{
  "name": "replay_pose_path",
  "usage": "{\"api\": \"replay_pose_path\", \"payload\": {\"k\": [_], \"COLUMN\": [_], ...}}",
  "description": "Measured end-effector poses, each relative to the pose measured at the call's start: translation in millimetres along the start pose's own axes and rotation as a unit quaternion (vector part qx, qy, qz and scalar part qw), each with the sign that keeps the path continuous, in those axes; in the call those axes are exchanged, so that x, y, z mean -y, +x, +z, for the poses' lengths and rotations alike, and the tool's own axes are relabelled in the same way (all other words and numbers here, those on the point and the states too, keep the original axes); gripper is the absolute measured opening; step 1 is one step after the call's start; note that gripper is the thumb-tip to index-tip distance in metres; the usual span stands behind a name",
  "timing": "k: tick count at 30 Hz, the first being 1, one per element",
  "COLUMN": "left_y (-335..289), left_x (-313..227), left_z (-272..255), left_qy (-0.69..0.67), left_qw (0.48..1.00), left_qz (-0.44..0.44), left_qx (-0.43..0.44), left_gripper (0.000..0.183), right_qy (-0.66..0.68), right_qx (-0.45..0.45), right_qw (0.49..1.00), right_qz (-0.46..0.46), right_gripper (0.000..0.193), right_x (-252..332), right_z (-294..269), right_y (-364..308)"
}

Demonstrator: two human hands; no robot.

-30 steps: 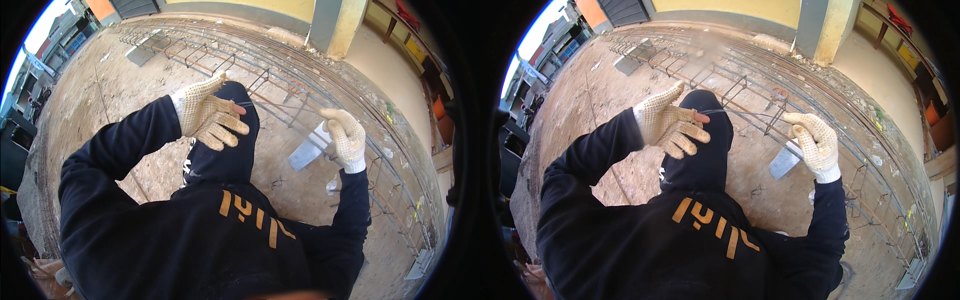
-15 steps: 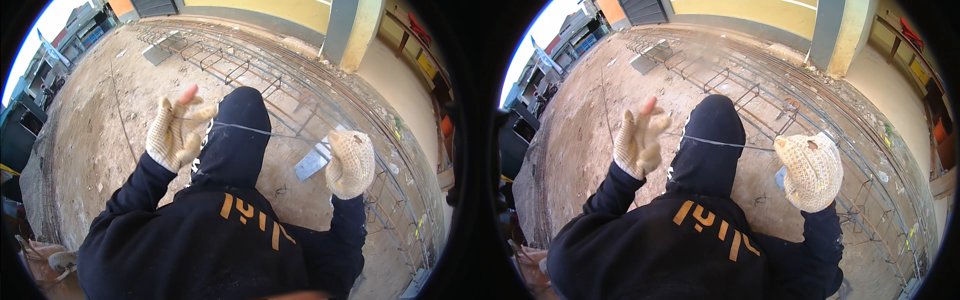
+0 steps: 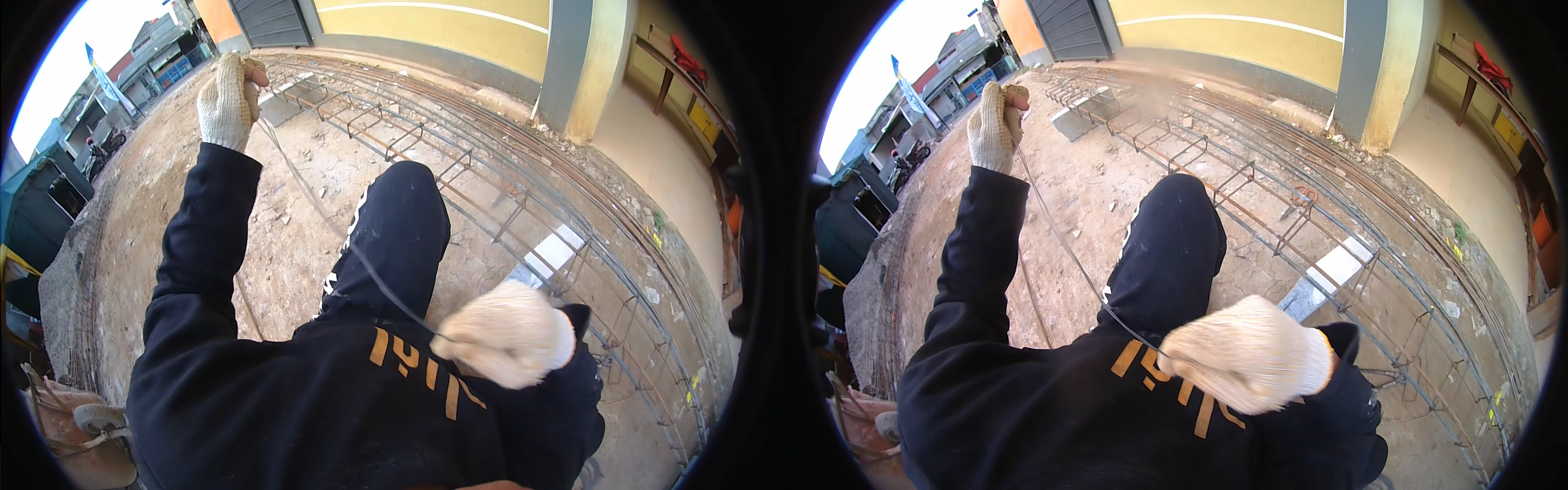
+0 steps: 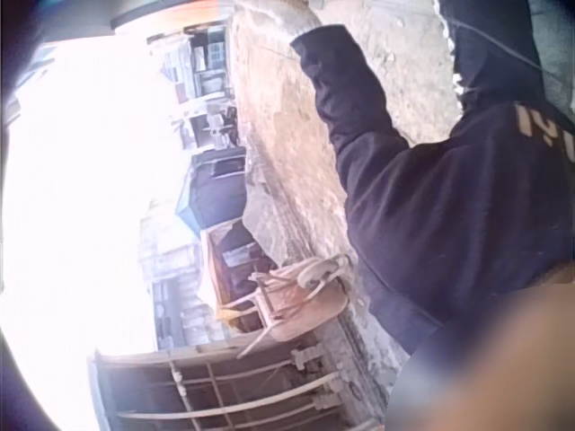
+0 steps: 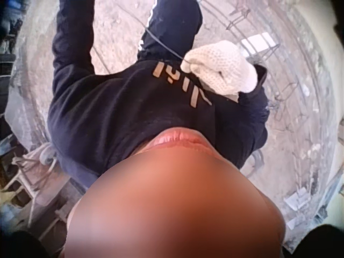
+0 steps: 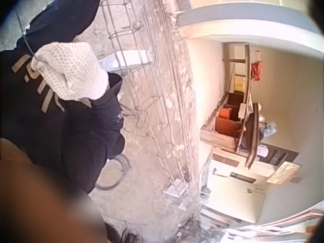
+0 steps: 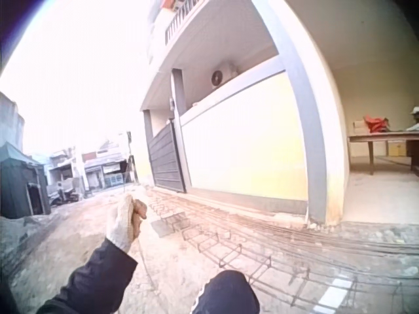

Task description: The person assembles a rebar cage by tying intersecting steel bars with wire. They use pliers to twist and secure the wire at multiple joints, then lift and reposition the cage to continue tying additional intersections.

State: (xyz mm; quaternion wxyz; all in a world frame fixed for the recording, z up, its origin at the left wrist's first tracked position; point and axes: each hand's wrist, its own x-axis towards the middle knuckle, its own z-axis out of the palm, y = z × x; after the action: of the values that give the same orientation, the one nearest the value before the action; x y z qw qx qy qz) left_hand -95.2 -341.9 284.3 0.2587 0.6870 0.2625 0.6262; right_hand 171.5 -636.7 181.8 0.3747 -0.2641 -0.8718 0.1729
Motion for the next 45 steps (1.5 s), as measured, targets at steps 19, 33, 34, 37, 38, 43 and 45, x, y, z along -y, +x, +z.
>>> {"api": "replay_pose_path", "payload": {"k": [19,33,34,37,38,43,45], "left_y": [106.3,129.5,129.1,140.5,144.4,161.1,161.5], "left_x": [19.8,28.7,28.7,20.5,20.2,41.7,48.7], "left_z": [7.8,11.2,11.6,7.9,6.7,3.4,6.6], "left_qy": [0.048,0.017,-0.059,0.065,0.154,0.239,0.290], "left_qw": [0.931,0.949,0.958,0.941,0.923,0.930,0.894], "left_qz": [0.342,0.299,0.268,0.319,0.336,0.270,0.321], "left_qx": [-0.116,-0.098,-0.089,-0.094,-0.100,-0.075,-0.115], "left_gripper": [0.029,0.039,0.038,0.032,0.029,0.015,0.020], "right_qy": [-0.352,-0.407,-0.255,-0.213,-0.254,0.108,-0.031], "right_qx": [-0.525,-0.535,-0.538,-0.191,0.016,0.228,-0.122], "right_qw": [0.751,0.711,0.753,0.871,0.891,0.951,0.971], "right_qz": [0.192,0.209,0.279,0.400,0.375,0.181,0.202], "right_gripper": [0.020,0.020,0.019,0.018,0.019,0.020,0.020], "right_x": [7.6,27.5,10.9,-21.4,-23.0,47.4,72.9], "right_z": [-65.5,-73.7,-74.4,-51.3,-35.9,-26.9,-45.2], "right_y": [-36.2,-55.2,-51.5,-39.5,-38.2,-82.1,-106.4]}}
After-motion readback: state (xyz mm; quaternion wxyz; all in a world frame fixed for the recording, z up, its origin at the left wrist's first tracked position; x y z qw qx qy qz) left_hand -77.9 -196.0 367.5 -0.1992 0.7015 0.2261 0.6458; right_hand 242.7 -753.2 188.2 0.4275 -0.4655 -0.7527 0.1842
